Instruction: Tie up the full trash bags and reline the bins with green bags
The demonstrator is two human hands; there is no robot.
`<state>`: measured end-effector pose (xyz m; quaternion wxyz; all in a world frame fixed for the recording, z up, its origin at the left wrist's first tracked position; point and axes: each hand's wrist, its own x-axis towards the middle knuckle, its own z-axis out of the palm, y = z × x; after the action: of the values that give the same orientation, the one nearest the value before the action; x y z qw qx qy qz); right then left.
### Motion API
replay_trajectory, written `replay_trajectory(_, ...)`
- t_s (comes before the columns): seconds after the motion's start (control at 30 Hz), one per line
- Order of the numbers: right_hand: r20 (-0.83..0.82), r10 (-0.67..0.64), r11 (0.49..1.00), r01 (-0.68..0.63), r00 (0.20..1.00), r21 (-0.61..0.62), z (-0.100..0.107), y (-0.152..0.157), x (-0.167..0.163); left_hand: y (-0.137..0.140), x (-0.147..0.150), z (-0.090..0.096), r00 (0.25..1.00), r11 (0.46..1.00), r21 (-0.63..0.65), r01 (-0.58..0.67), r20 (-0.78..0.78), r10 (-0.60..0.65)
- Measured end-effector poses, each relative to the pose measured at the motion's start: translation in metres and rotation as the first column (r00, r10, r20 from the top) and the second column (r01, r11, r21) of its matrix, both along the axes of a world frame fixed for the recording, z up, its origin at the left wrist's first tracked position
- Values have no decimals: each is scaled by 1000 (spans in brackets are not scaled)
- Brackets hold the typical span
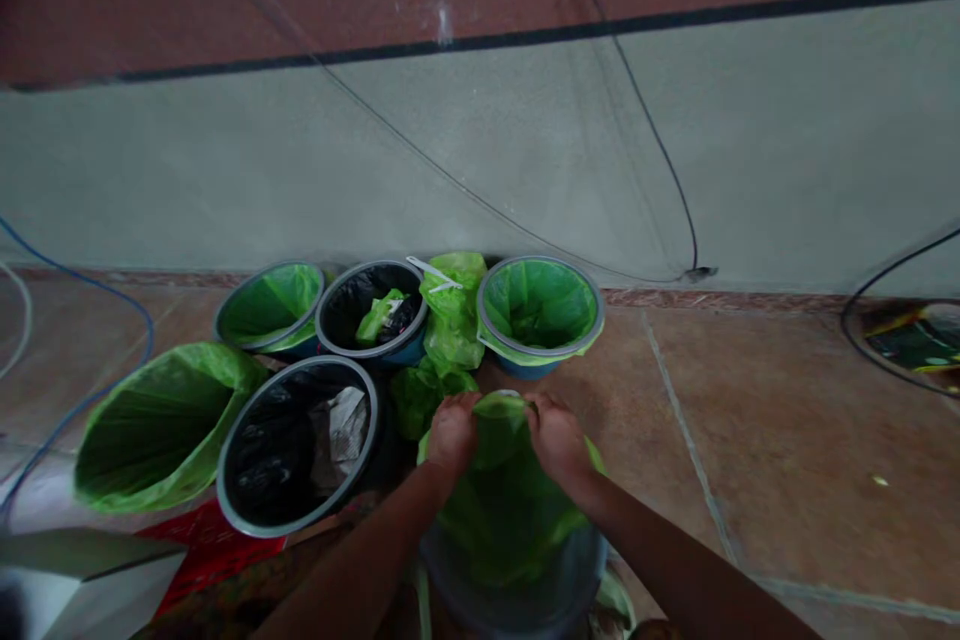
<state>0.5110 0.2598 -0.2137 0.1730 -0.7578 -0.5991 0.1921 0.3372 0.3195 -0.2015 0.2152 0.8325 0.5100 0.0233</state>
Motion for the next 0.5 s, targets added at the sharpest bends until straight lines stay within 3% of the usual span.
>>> replay_trajectory(0.17,-85,79,994,-85,993,-72,-12,-3,14,4,4,-1,987,992,-120,-42,-161,22)
replay_trajectory(0.33,-5,46,961,-46,999,-272,-14,-2,21,11,-2,26,943,970,-218,-110,-330,33)
replay_trajectory(0.4,-44,31,972,-40,999,-233,-9,1,23,13,-4,40,953,970,-215,-113,-300,45)
replay_trajectory(0.5,-96,17,995,-26,995,-101,7,9,24,16,2,50,993,984,-172,-57,-107,39)
